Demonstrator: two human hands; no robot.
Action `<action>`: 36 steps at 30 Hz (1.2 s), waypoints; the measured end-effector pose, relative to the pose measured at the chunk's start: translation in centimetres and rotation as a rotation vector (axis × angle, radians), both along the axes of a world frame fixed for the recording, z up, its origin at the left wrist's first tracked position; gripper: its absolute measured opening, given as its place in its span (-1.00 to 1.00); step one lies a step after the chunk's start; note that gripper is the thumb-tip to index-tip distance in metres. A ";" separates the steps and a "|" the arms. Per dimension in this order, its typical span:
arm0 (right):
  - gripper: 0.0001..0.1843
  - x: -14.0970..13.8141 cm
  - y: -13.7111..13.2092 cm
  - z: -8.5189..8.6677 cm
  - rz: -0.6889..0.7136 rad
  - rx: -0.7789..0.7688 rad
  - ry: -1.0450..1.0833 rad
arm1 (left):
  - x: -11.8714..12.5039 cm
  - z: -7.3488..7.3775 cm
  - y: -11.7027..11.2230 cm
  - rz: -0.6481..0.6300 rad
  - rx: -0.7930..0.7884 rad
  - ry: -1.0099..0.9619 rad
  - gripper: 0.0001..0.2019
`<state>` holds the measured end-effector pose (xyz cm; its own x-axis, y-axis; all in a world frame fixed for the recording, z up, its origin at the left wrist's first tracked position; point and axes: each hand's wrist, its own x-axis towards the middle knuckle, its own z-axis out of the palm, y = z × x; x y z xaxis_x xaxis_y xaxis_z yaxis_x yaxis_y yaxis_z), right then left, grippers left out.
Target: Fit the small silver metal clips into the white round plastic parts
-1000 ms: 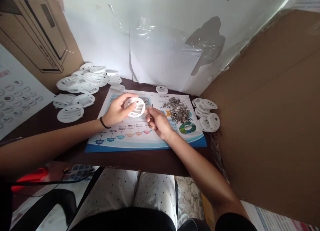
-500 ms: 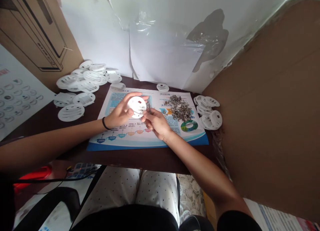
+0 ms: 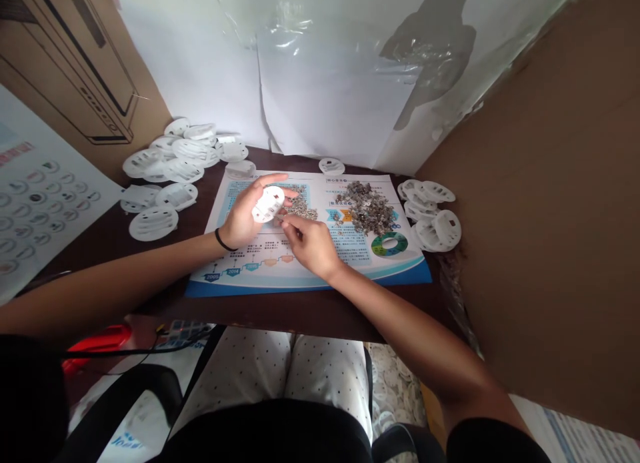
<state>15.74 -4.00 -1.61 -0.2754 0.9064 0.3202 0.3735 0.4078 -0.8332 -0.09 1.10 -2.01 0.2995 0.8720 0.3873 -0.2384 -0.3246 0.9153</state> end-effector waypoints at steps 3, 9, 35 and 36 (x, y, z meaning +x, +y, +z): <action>-0.80 -0.3 0.2 -0.2 -0.033 0.033 -0.039 | 0.2 0.0 -0.2 -0.006 0.006 -0.007 -0.59; -0.77 -0.5 0.1 -0.5 -0.069 0.095 -0.133 | 0.6 0.3 -0.6 0.015 0.002 -0.019 -0.55; -0.67 -0.8 -0.2 0.3 -0.112 0.096 -0.522 | 0.7 0.7 -0.7 -0.078 -0.011 0.005 -0.65; -0.67 -0.7 -0.2 0.3 -0.111 0.099 -0.526 | 0.6 0.8 -0.7 -0.081 -0.015 0.019 -0.65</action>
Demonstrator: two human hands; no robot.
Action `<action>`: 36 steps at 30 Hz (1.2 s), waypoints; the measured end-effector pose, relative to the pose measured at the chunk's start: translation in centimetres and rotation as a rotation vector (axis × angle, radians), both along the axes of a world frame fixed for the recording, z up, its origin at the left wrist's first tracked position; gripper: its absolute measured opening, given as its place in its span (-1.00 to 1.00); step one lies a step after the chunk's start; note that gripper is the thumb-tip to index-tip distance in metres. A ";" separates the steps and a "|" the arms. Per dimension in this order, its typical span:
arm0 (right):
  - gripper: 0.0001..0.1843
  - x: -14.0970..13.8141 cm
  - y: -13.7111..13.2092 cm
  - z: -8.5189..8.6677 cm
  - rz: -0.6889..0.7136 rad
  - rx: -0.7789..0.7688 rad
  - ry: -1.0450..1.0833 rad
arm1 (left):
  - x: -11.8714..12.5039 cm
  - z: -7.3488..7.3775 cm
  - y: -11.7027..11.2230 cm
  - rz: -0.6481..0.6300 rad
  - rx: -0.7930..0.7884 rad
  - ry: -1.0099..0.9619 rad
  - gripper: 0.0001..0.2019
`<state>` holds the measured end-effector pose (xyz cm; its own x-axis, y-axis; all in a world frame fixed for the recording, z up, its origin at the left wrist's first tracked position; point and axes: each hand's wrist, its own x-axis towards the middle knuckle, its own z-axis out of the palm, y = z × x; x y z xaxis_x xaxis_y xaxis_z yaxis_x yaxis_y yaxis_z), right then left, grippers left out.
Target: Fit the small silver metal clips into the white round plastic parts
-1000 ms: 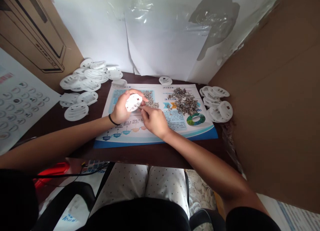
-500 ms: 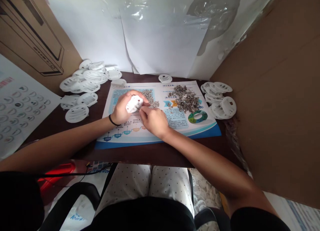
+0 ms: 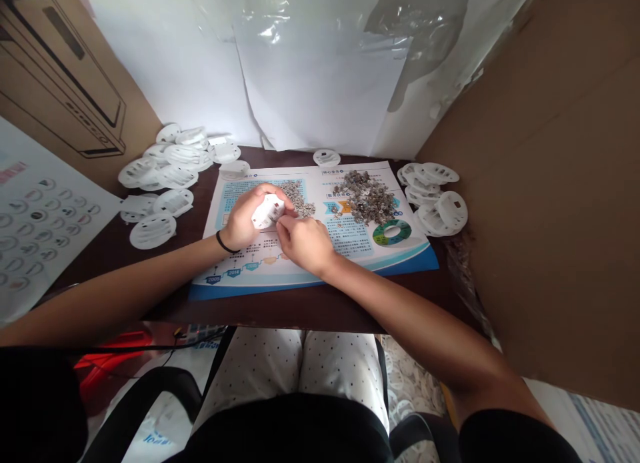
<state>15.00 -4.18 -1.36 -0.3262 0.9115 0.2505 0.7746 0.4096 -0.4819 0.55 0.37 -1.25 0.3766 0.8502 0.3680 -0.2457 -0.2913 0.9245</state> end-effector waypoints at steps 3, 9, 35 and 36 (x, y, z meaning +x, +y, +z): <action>-0.68 0.0 0.0 0.0 -0.008 0.011 -0.006 | -0.1 0.1 0.0 0.008 0.028 0.035 -0.65; -0.68 0.0 0.0 0.3 0.017 -0.013 -0.020 | -0.2 0.1 0.1 -0.013 0.037 0.046 -0.65; -0.67 0.0 -0.3 0.7 0.018 -0.016 -0.075 | -0.2 0.1 0.0 -0.024 0.017 0.051 -0.62; -0.67 0.0 -0.3 0.7 0.017 -0.012 -0.085 | -0.3 0.0 0.0 -0.024 0.016 0.051 -0.63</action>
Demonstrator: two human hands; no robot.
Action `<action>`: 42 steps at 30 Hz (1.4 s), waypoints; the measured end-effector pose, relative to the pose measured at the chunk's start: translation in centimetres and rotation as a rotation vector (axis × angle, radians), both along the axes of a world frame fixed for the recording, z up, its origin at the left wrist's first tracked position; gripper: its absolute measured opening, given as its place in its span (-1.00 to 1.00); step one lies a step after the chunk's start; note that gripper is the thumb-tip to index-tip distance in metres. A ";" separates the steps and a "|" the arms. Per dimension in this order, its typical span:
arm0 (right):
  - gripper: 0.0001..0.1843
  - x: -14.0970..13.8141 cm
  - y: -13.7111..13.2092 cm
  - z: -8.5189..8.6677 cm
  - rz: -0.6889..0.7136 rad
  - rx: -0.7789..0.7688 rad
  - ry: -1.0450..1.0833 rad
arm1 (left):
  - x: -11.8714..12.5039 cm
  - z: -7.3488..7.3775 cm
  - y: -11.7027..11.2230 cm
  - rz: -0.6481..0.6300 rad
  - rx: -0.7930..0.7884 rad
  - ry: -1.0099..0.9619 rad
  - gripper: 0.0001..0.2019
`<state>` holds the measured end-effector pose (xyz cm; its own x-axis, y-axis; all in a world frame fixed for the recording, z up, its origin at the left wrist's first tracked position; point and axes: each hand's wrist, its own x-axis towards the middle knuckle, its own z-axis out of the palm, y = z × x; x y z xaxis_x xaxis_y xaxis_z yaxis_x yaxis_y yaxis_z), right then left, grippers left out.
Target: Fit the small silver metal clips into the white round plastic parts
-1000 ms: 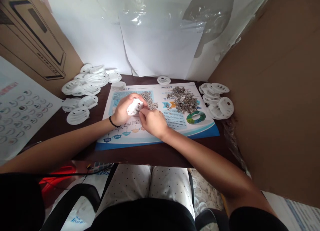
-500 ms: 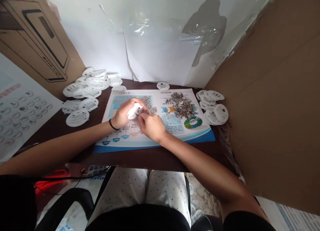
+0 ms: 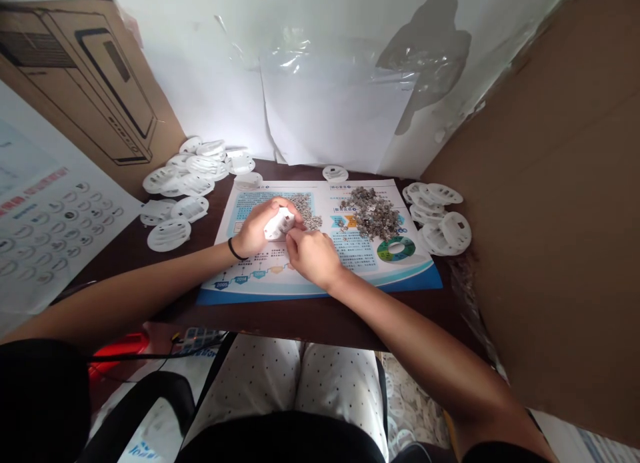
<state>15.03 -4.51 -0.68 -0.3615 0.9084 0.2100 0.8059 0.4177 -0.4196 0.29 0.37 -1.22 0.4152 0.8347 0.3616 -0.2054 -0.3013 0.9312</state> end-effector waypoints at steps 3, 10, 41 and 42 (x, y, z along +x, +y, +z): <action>-0.67 -0.1 0.0 0.0 -0.006 0.017 -0.040 | 0.0 0.0 0.0 0.000 0.015 0.012 -0.62; -0.68 -0.6 -0.1 0.1 -0.051 0.032 -0.165 | 0.1 0.1 -0.4 0.055 0.004 0.031 -0.65; -0.66 -0.7 -0.1 -0.4 -0.009 0.065 -0.083 | 0.1 -0.1 -0.1 0.021 -0.082 0.007 -0.68; -0.66 -0.6 -0.1 -0.5 -0.011 0.062 -0.085 | 0.1 -0.1 -0.1 0.018 -0.091 -0.001 -0.68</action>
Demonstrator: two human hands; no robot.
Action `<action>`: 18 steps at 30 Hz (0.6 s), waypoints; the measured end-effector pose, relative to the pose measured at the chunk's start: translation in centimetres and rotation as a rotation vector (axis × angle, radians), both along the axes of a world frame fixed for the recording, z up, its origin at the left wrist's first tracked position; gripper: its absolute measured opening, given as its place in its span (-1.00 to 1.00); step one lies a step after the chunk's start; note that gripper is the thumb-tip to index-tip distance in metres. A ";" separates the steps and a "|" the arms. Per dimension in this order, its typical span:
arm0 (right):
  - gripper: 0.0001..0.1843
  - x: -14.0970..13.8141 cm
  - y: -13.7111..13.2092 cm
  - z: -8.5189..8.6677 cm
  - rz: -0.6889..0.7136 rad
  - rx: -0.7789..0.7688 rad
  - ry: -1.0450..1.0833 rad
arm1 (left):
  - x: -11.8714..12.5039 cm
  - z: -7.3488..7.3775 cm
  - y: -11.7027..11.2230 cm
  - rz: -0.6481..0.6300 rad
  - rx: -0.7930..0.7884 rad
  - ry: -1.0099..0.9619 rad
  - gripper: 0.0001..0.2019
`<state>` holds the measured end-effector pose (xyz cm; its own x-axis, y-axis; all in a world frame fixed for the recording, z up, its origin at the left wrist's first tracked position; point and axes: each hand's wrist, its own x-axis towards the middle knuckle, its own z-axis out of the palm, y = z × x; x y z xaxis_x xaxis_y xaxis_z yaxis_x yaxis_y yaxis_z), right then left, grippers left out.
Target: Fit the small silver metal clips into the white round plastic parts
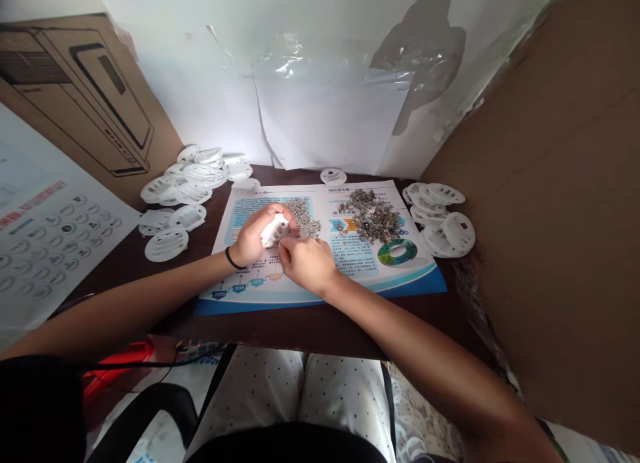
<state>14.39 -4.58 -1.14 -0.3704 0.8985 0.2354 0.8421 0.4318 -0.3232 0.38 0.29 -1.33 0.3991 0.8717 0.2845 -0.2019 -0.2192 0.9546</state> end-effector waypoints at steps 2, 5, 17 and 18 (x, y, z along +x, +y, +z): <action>-0.65 0.1 0.0 0.0 0.000 -0.009 -0.002 | 0.0 0.1 0.0 -0.002 -0.011 -0.022 -0.69; -0.66 0.2 -0.1 0.1 0.005 -0.017 -0.004 | 0.1 0.2 0.0 -0.001 -0.012 -0.049 -0.70; -0.67 0.1 0.0 0.2 0.006 -0.031 -0.011 | 0.0 -0.1 0.0 0.045 0.149 0.024 -0.69; -0.66 0.1 0.0 0.2 0.014 -0.032 -0.011 | 0.0 -0.1 -0.1 0.055 0.177 0.041 -0.70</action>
<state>14.48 -4.60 -0.92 -0.3858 0.9002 0.2021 0.8394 0.4334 -0.3280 0.34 0.21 -1.41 0.3670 0.8301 0.4197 -0.1468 -0.3939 0.9074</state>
